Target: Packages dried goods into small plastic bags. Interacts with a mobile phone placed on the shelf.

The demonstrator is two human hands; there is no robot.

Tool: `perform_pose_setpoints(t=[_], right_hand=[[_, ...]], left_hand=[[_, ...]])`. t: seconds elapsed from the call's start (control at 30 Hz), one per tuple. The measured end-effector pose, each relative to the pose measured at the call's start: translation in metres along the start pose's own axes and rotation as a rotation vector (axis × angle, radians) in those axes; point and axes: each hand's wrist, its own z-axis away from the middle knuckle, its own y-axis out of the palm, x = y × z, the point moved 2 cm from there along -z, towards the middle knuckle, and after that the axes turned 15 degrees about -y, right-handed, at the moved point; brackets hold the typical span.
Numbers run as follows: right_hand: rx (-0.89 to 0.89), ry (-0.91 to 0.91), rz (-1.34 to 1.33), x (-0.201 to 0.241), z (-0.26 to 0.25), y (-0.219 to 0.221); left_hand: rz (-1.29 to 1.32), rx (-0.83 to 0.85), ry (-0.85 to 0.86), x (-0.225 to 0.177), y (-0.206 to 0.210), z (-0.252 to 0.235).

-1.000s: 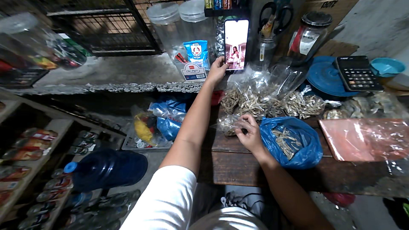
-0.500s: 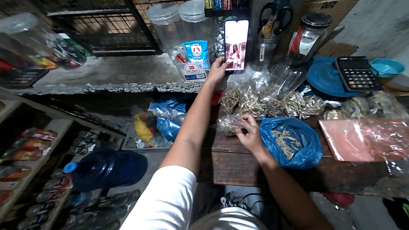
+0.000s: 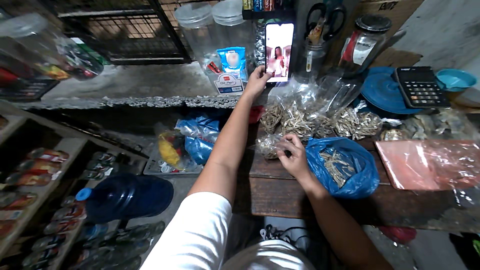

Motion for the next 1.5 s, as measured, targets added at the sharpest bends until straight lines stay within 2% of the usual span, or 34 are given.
perform_pose_setpoints(t=[0.2, 0.47, 0.57, 0.67, 0.77, 0.87, 1.1, 1.2, 1.27, 1.33, 1.4, 1.5], right_hand=[[-0.006, -0.011, -0.011, 0.000, -0.001, 0.000], [-0.025, -0.034, 0.002, -0.003, 0.000, -0.002], [-0.010, -0.005, -0.001, -0.001, -0.001, -0.003], [0.000, 0.011, 0.005, 0.000, -0.001, -0.002], [0.005, 0.013, -0.005, 0.004, 0.000, -0.001], [0.011, -0.002, -0.019, 0.013, 0.002, -0.001], [-0.025, 0.034, -0.074, 0.053, -0.006, -0.015], [-0.020, 0.156, -0.090, 0.063, -0.002, -0.022], [0.062, 0.285, -0.116, 0.064, 0.008, -0.026], [0.149, 0.403, -0.141, 0.063, 0.017, -0.030], [0.199, 0.443, -0.133, 0.062, 0.026, -0.031], [0.154, 0.442, -0.109, 0.067, 0.028, -0.030]], left_hand=[[0.048, 0.019, -0.042, -0.001, 0.001, 0.003], [-0.035, -0.028, 0.050, 0.004, -0.006, 0.020], [-0.033, -0.044, 0.086, 0.017, -0.022, 0.062], [0.019, -0.051, 0.171, 0.046, -0.038, 0.134], [-0.020, 0.049, 0.163, 0.081, -0.045, 0.202], [-0.101, 0.105, 0.128, 0.092, -0.038, 0.235], [-0.074, 0.105, 0.139, 0.068, -0.022, 0.251], [0.076, 0.116, 0.106, 0.066, -0.012, 0.252], [0.180, 0.124, 0.031, 0.069, -0.007, 0.254], [0.230, 0.173, 0.021, 0.075, -0.004, 0.254], [0.209, 0.261, 0.062, 0.081, 0.003, 0.252], [0.069, 0.353, 0.092, 0.076, 0.010, 0.262]])
